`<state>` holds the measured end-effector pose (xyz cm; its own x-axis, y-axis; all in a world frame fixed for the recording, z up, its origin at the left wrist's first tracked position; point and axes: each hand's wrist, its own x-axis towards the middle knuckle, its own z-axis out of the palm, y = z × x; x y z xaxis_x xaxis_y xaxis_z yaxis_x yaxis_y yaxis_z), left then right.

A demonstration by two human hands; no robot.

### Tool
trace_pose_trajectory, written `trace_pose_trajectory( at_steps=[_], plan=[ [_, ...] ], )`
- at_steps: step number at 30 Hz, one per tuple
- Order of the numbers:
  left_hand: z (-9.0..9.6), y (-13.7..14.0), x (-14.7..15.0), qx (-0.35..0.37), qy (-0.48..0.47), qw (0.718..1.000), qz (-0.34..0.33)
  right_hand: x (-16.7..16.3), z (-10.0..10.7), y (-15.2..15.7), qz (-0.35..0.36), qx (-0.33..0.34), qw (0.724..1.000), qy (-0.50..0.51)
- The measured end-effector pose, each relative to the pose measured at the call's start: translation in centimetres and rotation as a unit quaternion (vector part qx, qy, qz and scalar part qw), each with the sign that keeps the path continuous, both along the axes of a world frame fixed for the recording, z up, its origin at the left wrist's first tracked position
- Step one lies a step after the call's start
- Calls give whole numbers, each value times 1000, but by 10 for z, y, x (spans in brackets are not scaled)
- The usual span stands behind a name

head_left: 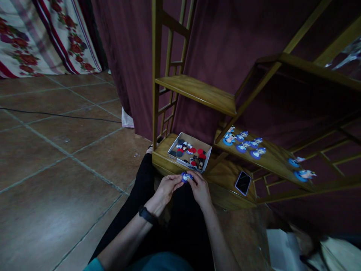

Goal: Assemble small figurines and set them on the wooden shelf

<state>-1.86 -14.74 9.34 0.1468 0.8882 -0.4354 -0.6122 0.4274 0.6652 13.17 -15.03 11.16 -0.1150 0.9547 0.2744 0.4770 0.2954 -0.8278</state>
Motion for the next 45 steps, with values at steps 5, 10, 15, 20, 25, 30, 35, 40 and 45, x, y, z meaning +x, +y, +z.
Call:
trace_pose_trajectory(
  at_steps=[5, 10, 15, 20, 25, 30, 35, 40, 45],
  plan=[
    [0, -3, 6, 28, 34, 999, 27, -4, -5, -2, -36, -11, 999, 19],
    [3, -5, 12, 69, 81, 993, 45, -4, -16, -1, -70, -25, 994, 79],
    [8, -4, 8, 48, 64, 997, 23, 1, -9, 0, -30, -10, 998, 49],
    [9, -4, 4, 24, 62, 998, 10, 1, 4, -1, 16, 0, 1000, 17],
    [4, -5, 9, 17, 74, 996, 38, -1, 5, -1, 20, -3, 1000, 9],
    [-6, -3, 11, -8, 34, 999, 42, -2, -4, 0, 13, -25, 998, 55],
    [-5, 3, 5, -49, -34, 998, 2, -2, -25, 0, -33, -84, 975, 201],
    [2, 1, 5, -17, -23, 1000, 3, -4, -38, -3, -44, -116, 970, 207],
    [0, -4, 14, 34, 55, 998, 24, -11, -34, -8, -40, -144, 946, 287]
  ],
)
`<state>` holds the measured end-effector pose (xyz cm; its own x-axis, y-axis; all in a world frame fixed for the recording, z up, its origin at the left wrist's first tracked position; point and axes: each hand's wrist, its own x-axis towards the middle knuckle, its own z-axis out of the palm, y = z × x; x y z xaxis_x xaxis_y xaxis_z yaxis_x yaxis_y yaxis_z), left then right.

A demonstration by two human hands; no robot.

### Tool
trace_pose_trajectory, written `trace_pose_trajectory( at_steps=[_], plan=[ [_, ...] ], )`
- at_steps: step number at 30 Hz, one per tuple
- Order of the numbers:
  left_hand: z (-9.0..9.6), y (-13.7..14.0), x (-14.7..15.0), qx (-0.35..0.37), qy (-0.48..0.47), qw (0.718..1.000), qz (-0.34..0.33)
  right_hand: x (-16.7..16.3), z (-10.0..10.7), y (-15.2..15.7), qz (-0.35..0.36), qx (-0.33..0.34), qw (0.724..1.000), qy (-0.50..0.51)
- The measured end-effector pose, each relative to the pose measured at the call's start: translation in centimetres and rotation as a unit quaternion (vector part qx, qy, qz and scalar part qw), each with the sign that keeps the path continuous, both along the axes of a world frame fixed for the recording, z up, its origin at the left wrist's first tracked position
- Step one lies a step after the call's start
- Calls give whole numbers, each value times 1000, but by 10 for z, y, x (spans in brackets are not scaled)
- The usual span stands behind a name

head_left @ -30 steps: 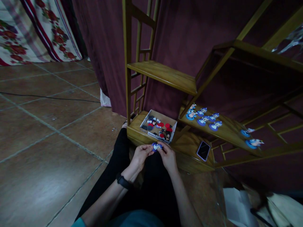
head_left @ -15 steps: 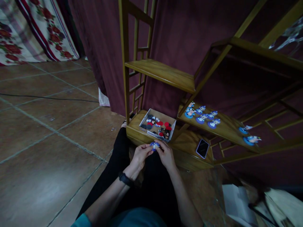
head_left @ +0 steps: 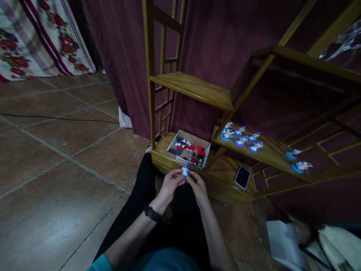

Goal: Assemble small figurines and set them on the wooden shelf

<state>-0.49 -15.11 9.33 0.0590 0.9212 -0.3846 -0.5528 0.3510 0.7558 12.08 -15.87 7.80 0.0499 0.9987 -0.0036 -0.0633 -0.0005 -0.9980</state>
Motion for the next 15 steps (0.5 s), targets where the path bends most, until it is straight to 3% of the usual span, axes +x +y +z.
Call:
trace_pose_trajectory(
  at_steps=[10, 15],
  plan=[
    [-6, -1, 11, 100, 113, 988, 30, -2, 0, -2, -9, -31, 997, 73],
    [-4, -6, 11, 160, 180, 971, -3, 3, -2, -3, -18, -28, 996, 81]
  ],
)
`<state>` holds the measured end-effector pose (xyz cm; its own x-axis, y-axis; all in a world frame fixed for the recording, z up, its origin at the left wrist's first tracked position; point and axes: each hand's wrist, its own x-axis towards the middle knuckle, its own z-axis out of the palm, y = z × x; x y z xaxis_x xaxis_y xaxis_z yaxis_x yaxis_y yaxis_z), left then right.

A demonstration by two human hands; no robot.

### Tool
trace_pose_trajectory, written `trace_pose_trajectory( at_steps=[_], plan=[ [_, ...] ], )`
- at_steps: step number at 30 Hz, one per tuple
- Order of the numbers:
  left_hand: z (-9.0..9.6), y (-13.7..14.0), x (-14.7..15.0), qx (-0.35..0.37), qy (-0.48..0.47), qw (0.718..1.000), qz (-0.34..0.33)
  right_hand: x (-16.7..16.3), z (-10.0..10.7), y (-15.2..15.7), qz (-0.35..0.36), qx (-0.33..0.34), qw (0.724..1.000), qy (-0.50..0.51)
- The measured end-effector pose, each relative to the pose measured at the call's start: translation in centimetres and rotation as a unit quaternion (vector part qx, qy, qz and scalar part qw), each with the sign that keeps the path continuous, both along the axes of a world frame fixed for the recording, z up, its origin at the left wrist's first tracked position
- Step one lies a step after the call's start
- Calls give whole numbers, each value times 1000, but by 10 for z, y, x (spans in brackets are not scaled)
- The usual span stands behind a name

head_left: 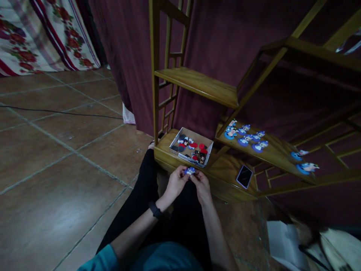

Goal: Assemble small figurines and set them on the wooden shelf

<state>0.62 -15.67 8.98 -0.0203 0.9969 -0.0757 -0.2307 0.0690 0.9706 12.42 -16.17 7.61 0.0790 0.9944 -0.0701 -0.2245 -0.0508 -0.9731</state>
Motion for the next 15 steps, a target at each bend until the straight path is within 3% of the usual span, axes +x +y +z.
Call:
trace_pose_trajectory(
  at_steps=[5, 15],
  plan=[
    [9, -4, -3, 30, 59, 998, -3, 2, 2, 1, -12, -4, 1000, 10],
    [5, 5, -1, -70, -62, 995, -44, 5, 3, 0, -1, -61, 995, 82]
  ],
)
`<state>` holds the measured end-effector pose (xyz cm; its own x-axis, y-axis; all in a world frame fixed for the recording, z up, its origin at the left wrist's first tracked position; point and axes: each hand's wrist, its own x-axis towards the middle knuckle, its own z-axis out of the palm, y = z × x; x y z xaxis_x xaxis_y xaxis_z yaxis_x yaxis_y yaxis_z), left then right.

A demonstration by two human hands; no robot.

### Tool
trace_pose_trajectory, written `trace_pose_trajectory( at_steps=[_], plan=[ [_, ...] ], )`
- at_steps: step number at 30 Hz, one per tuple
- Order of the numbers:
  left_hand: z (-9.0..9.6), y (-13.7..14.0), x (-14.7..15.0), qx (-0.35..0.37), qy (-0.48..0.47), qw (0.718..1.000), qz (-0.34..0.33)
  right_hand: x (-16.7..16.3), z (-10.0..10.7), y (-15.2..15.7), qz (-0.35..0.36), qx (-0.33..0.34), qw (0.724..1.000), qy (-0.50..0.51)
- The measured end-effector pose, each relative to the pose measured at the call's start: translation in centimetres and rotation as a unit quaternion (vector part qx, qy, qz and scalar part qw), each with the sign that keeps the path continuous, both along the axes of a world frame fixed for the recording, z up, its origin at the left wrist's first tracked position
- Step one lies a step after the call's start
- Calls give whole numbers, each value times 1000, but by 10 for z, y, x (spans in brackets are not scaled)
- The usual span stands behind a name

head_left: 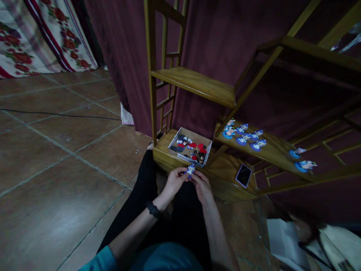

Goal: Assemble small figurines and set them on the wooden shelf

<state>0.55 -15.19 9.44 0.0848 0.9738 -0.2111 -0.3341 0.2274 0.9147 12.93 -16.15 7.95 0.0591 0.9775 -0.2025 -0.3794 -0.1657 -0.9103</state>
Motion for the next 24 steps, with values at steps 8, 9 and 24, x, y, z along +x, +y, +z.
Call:
trace_pose_trajectory(
  at_steps=[8, 9, 24],
  plan=[
    [3, 3, -5, -59, -105, 993, 1, -5, 11, -5, 16, 31, 999, -8],
    [3, 3, -6, -62, -111, 992, 3, -5, 12, -5, 17, 33, 999, -9],
    [4, 2, -6, -79, -117, 990, -13, -4, 9, -4, 5, 36, 999, 5]
  ],
)
